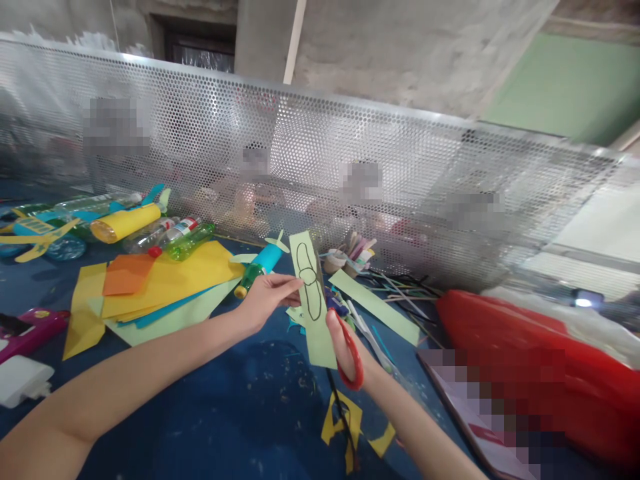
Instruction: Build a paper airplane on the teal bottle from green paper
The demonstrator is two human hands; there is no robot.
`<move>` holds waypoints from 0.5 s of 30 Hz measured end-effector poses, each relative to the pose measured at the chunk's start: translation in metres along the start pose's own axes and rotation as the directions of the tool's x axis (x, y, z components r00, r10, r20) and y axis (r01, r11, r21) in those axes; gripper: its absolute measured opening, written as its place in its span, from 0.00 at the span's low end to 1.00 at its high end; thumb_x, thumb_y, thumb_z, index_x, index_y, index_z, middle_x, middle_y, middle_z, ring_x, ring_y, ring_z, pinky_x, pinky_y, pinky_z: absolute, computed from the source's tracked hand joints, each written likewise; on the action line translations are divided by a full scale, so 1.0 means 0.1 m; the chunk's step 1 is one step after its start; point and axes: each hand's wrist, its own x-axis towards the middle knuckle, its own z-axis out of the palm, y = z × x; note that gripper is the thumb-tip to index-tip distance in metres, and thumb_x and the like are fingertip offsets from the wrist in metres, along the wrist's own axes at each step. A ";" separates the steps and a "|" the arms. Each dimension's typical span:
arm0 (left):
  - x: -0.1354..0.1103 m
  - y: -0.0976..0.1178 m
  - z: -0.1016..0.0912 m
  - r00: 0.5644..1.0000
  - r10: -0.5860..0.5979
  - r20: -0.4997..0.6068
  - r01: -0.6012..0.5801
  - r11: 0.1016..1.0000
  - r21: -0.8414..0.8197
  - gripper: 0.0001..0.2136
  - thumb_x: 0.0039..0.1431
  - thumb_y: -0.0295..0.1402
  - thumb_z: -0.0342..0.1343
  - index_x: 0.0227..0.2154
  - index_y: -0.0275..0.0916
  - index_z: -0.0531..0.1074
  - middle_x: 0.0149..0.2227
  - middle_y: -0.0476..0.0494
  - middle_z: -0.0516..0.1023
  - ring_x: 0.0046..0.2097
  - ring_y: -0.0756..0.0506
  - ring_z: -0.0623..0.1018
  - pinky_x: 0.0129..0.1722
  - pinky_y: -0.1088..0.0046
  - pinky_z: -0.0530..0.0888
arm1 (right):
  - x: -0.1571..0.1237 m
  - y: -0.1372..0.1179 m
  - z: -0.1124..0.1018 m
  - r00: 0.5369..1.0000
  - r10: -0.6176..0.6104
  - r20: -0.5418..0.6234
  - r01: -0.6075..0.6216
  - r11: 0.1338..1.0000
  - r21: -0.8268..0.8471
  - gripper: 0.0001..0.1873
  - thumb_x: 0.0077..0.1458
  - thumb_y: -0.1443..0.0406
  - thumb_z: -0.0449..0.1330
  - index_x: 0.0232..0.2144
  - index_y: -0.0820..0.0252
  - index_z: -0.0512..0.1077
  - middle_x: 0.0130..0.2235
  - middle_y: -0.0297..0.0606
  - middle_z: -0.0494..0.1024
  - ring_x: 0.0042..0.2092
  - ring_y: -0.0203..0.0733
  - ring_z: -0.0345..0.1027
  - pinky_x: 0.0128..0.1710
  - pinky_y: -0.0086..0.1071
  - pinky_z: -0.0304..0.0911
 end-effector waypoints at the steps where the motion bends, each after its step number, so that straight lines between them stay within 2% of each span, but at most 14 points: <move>1: 0.00 -0.01 0.00 1.000 -0.001 0.003 0.001 1.000 -0.007 0.10 0.46 0.38 0.63 0.28 0.36 0.77 0.28 0.43 0.79 0.30 0.48 0.77 0.36 0.69 0.74 | 0.00 0.00 0.00 1.000 0.017 0.006 -0.017 1.000 0.009 0.21 0.53 0.47 0.48 0.20 0.54 0.64 0.25 0.36 0.71 0.31 0.47 0.65 0.31 0.37 0.61; 4: -0.01 -0.03 0.00 1.000 0.003 0.010 -0.003 1.000 -0.019 0.10 0.46 0.38 0.63 0.29 0.36 0.78 0.29 0.43 0.80 0.30 0.49 0.77 0.37 0.70 0.74 | 0.00 0.04 0.00 0.998 0.049 0.026 -0.051 0.997 0.063 0.21 0.53 0.47 0.48 0.20 0.53 0.65 0.23 0.36 0.71 0.31 0.48 0.66 0.30 0.38 0.62; 8: -0.01 -0.06 0.00 1.000 0.010 0.014 -0.010 0.999 -0.048 0.10 0.47 0.38 0.63 0.29 0.37 0.78 0.29 0.43 0.80 0.31 0.49 0.78 0.38 0.70 0.75 | 0.00 0.09 0.03 0.989 0.117 0.089 -0.131 0.978 0.161 0.24 0.54 0.45 0.45 0.20 0.53 0.66 0.21 0.37 0.71 0.27 0.47 0.67 0.26 0.39 0.64; 12: -0.01 -0.07 0.01 1.000 -0.015 0.004 0.015 0.996 -0.090 0.10 0.45 0.37 0.64 0.29 0.36 0.78 0.29 0.44 0.80 0.31 0.49 0.78 0.39 0.69 0.75 | -0.02 0.04 0.06 0.971 0.180 0.160 -0.218 0.939 0.265 0.26 0.51 0.42 0.45 0.21 0.54 0.67 0.21 0.37 0.70 0.23 0.45 0.66 0.21 0.38 0.66; 15: -0.01 -0.07 0.01 0.999 -0.036 -0.002 0.035 0.994 -0.100 0.11 0.44 0.38 0.65 0.29 0.35 0.78 0.29 0.44 0.80 0.31 0.49 0.78 0.39 0.70 0.75 | -0.03 -0.01 0.06 0.966 0.193 0.171 -0.236 0.930 0.282 0.28 0.51 0.40 0.44 0.21 0.55 0.67 0.20 0.37 0.70 0.23 0.43 0.67 0.21 0.37 0.67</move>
